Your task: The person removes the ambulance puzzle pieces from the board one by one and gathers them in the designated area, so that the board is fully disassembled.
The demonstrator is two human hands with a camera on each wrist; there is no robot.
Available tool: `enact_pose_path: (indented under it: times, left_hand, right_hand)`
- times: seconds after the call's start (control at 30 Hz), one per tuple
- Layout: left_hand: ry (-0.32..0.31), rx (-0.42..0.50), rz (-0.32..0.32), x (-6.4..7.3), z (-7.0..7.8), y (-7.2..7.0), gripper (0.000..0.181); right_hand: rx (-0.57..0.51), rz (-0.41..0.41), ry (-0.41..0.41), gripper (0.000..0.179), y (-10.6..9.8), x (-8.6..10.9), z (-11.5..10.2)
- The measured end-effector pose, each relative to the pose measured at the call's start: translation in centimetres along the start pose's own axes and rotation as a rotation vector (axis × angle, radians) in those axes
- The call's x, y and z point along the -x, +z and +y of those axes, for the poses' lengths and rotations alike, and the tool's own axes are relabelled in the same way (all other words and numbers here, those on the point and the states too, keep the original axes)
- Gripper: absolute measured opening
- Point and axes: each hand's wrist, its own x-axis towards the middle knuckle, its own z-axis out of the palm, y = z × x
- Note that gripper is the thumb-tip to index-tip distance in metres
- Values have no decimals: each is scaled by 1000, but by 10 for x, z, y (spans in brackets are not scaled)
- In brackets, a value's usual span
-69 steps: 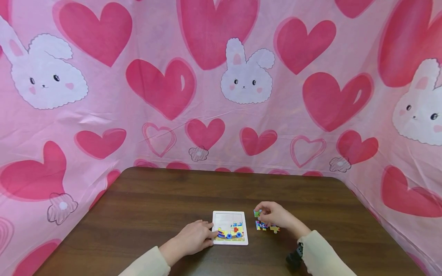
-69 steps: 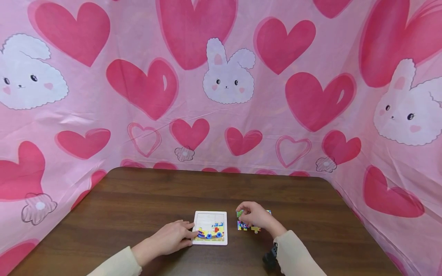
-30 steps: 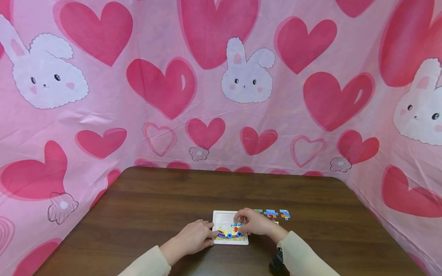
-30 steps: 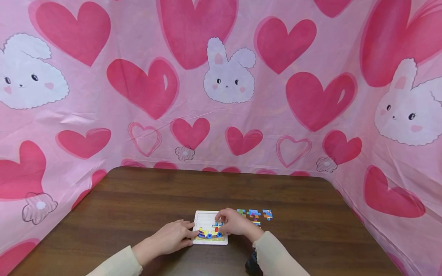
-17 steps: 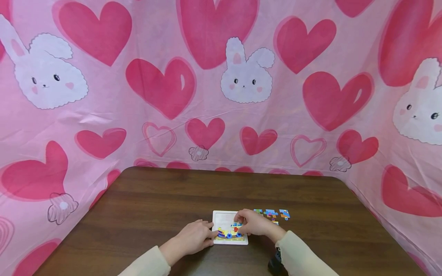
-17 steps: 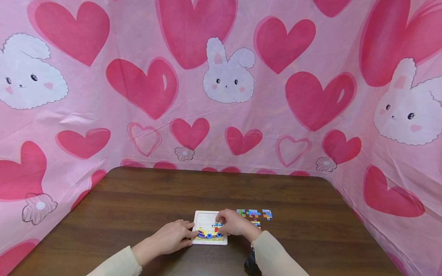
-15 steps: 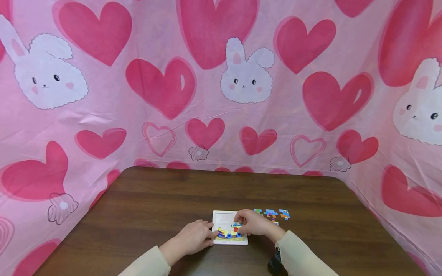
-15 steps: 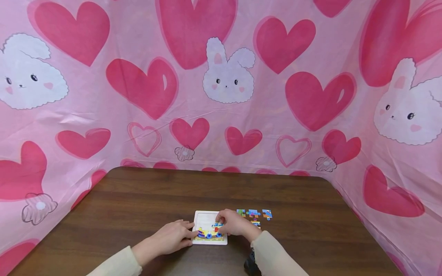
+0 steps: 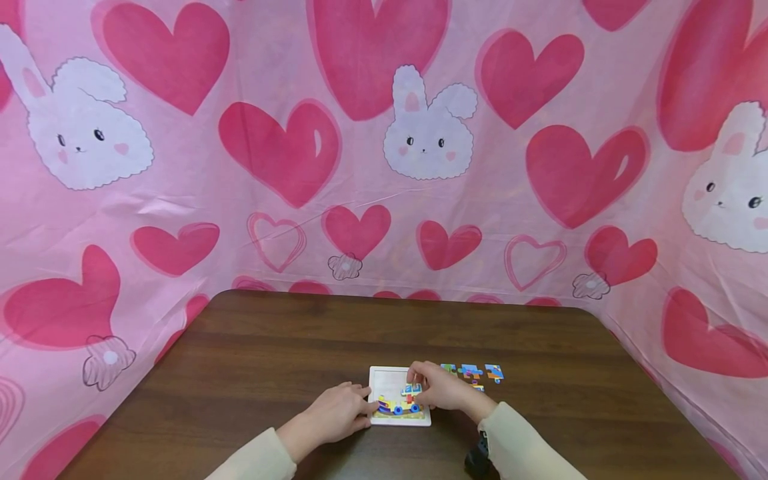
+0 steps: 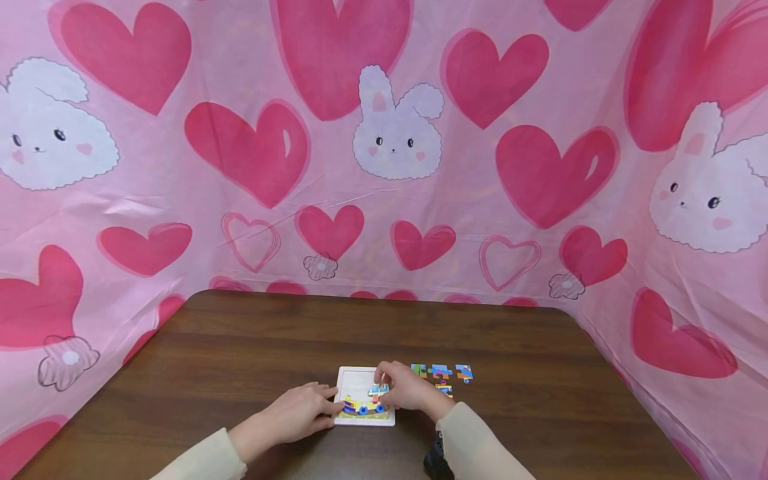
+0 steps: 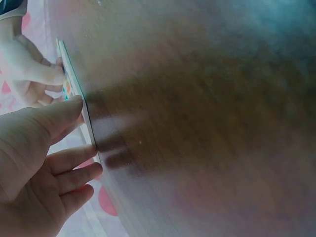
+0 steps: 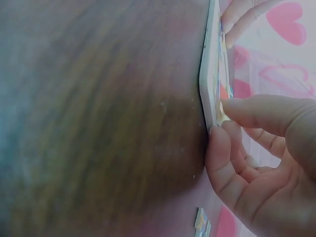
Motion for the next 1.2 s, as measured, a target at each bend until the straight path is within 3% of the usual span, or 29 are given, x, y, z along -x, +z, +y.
enact_pose_path:
  times: [0.2,0.57,0.97,1.2]
  left_hand:
    - [0,-4,0,0,1,0,26]
    - [-9,13,-19,0,0,-2,29]
    - [-2,12,-13,1,1,-2,28]
    - [0,9,-12,1,2,-3,28]
  right_hand:
    - [-80,20,49,18,1,2,1]
    - [-165,12,21,6,-5,3,3]
    - [-280,20,74,6,-10,7,4]
    - [-270,13,46,4,-11,7,6]
